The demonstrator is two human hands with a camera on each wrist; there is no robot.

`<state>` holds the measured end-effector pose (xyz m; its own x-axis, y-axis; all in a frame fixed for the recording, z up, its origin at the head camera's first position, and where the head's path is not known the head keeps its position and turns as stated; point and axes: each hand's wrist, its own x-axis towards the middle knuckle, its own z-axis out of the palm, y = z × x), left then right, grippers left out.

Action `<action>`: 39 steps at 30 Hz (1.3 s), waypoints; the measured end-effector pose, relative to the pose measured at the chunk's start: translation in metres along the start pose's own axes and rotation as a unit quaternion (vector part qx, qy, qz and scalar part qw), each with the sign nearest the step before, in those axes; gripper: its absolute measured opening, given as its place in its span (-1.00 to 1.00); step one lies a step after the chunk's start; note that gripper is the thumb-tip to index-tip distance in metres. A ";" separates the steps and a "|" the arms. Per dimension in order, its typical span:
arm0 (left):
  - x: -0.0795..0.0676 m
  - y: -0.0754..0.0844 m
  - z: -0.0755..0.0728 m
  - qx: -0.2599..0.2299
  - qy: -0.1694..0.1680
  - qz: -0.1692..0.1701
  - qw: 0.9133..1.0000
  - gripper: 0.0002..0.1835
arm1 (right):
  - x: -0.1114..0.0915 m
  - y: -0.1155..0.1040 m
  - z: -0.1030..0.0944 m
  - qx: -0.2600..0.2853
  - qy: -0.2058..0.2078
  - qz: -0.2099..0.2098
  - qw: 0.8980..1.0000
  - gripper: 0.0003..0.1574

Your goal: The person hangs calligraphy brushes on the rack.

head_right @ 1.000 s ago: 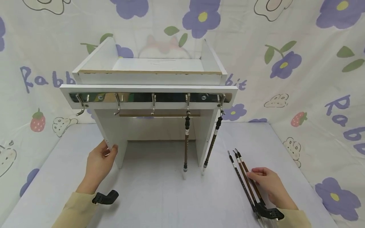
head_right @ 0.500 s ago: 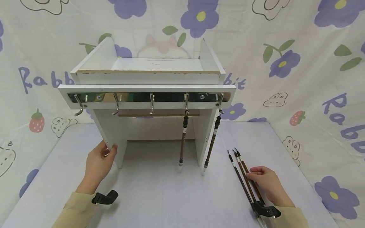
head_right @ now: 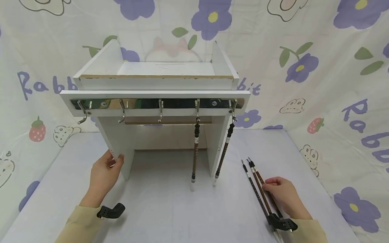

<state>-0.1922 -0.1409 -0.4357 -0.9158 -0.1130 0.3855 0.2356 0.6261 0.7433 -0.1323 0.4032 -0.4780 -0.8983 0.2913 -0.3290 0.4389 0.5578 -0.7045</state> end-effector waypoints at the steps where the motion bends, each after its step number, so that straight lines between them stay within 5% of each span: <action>1: 0.000 0.000 0.000 0.000 0.000 0.000 1.000 -0.65 | 0.000 0.000 0.000 -0.002 0.002 -0.001 1.000 -0.33; 8: -0.001 0.000 -0.001 0.002 -0.002 -0.002 1.000 -0.63 | -0.001 -0.002 -0.001 -0.011 0.015 -0.015 1.000 -0.35; 18: 0.002 0.000 0.000 0.000 0.002 0.004 1.000 -0.63 | -0.001 -0.005 -0.010 0.042 0.019 -0.014 0.999 -0.32; 29: 0.000 -0.001 0.001 0.000 0.007 0.006 1.000 -0.63 | -0.023 -0.035 -0.025 0.145 0.026 -0.101 0.984 -0.30; 39: 0.000 0.000 0.001 -0.002 0.001 0.002 1.000 -0.60 | -0.045 -0.060 -0.027 0.174 -0.008 -0.162 0.971 -0.34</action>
<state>-0.1924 -0.1406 -0.4361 -0.9144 -0.1121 0.3889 0.2399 0.6238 0.7439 -0.1182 0.3775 -0.4040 -0.9893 0.1317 -0.0626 0.1024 0.3216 -0.9413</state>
